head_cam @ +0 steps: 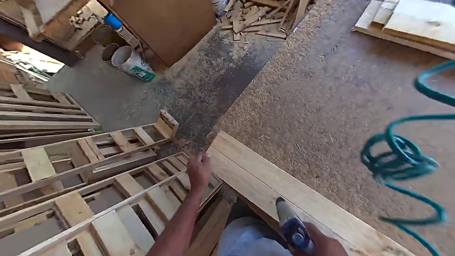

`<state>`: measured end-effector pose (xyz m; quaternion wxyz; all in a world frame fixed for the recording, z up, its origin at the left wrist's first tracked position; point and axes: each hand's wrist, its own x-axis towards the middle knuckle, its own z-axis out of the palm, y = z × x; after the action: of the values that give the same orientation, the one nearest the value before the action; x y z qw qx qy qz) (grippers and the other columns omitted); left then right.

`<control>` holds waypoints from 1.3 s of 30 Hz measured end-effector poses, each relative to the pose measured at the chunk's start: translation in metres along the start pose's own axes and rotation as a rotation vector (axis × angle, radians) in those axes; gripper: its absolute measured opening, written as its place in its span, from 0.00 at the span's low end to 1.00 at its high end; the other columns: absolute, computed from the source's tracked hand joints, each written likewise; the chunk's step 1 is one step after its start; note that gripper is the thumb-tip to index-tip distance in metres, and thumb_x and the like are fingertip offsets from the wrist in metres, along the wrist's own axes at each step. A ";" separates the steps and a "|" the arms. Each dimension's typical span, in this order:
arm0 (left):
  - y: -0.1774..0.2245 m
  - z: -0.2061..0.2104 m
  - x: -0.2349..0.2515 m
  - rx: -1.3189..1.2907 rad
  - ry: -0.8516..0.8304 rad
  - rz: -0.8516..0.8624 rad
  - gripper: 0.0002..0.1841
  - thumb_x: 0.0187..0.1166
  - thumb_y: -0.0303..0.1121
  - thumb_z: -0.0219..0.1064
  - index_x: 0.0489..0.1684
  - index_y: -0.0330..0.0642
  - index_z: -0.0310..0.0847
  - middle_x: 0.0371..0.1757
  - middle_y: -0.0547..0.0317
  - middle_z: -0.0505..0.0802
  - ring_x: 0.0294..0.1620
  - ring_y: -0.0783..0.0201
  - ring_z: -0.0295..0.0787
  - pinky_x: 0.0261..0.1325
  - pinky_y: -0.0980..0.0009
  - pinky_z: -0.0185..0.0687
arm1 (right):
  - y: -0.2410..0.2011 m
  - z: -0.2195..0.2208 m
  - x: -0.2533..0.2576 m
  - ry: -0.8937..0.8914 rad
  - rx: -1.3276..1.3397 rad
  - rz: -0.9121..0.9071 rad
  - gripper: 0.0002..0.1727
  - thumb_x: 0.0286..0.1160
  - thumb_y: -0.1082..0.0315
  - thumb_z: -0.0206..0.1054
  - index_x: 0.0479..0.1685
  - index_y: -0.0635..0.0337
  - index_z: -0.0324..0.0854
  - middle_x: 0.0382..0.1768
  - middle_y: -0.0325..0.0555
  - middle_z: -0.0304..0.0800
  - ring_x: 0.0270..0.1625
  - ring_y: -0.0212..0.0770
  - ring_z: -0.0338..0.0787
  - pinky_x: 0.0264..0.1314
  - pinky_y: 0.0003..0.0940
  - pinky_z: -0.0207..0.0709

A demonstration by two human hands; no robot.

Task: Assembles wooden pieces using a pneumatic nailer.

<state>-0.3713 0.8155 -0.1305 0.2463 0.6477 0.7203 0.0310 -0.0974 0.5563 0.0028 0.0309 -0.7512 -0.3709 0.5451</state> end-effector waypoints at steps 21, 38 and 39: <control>-0.002 0.026 -0.050 -0.197 -0.384 -0.160 0.67 0.65 0.28 0.82 0.96 0.47 0.20 0.70 0.30 0.85 0.48 0.47 0.97 0.57 0.47 0.93 | -0.151 0.022 0.109 -0.390 -0.215 0.145 0.31 0.73 0.42 0.66 0.70 0.51 0.73 0.49 0.52 0.91 0.55 0.57 0.92 0.53 0.61 0.83; 0.018 0.019 -0.057 -0.137 -0.362 -0.152 0.65 0.66 0.36 0.85 0.97 0.48 0.26 0.84 0.32 0.72 0.69 0.38 0.86 0.69 0.38 0.83 | -0.053 0.006 0.061 -0.342 -0.141 0.171 0.28 0.71 0.44 0.68 0.65 0.50 0.76 0.45 0.51 0.91 0.52 0.57 0.92 0.49 0.61 0.83; 0.015 0.020 -0.057 -0.146 -0.357 -0.128 0.65 0.66 0.35 0.85 0.97 0.47 0.26 0.86 0.32 0.69 0.77 0.38 0.80 0.74 0.39 0.79 | -0.046 0.005 0.057 -0.339 -0.137 0.173 0.28 0.71 0.44 0.67 0.65 0.50 0.76 0.45 0.51 0.91 0.52 0.57 0.92 0.49 0.61 0.82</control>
<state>-0.3474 0.7583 -0.1245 0.4179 0.5762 0.7008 -0.0478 -0.1181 0.6217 -0.0235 -0.1300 -0.6782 -0.3410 0.6378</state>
